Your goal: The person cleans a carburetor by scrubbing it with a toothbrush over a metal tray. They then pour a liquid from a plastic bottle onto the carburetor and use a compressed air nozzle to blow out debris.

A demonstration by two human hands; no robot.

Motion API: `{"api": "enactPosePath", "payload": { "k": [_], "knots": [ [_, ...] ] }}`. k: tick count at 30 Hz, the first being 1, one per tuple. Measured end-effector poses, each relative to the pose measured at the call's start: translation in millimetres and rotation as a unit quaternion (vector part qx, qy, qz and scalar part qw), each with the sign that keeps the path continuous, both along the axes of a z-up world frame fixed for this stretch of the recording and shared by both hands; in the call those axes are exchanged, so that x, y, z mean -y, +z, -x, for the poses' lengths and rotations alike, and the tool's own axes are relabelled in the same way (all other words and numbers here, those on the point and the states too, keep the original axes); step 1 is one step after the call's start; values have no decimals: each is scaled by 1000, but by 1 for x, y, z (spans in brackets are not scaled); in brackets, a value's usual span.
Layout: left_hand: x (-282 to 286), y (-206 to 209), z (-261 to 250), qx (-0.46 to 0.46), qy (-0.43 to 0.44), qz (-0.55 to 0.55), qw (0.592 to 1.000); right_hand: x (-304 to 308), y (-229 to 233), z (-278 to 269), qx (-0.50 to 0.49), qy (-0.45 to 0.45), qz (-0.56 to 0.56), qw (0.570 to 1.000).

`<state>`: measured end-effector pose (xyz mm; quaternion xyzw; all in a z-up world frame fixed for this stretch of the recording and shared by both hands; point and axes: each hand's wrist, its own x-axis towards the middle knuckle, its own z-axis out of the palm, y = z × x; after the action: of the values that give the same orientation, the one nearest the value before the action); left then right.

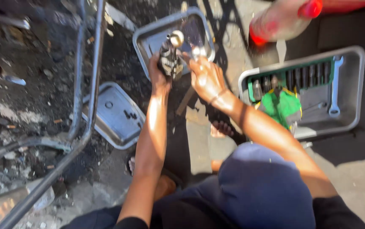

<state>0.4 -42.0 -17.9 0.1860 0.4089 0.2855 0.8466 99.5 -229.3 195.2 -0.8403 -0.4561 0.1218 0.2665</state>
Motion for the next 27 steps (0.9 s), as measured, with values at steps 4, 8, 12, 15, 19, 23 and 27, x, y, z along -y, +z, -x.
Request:
{"api": "enactPosePath", "payload": {
  "k": [4, 8, 12, 15, 19, 23, 27],
  "knots": [
    [-13, 36, -24, 60, 13, 15, 998, 8, 4, -16, 3, -28, -9, 1000],
    [-3, 74, -3, 95, 14, 64, 993, 18, -8, -36, 16, -38, -16, 999],
    [5, 80, -23, 58, 31, 130, 989, -2, -22, -21, -28, -28, -57, 998],
    [3, 114, -24, 10, 25, 101, 995, 10, -12, -24, -13, -15, -41, 999],
    [-8, 114, -8, -57, -55, 160, 984, 11, 4, -36, 9, 30, -89, 996],
    [-4, 125, -6, -62, -121, 169, 976, -2, -11, -70, 32, 96, -160, 982],
    [-17, 118, -6, -51, -88, 155, 983, -1, -1, -61, 78, 159, -110, 978]
  ]
}}
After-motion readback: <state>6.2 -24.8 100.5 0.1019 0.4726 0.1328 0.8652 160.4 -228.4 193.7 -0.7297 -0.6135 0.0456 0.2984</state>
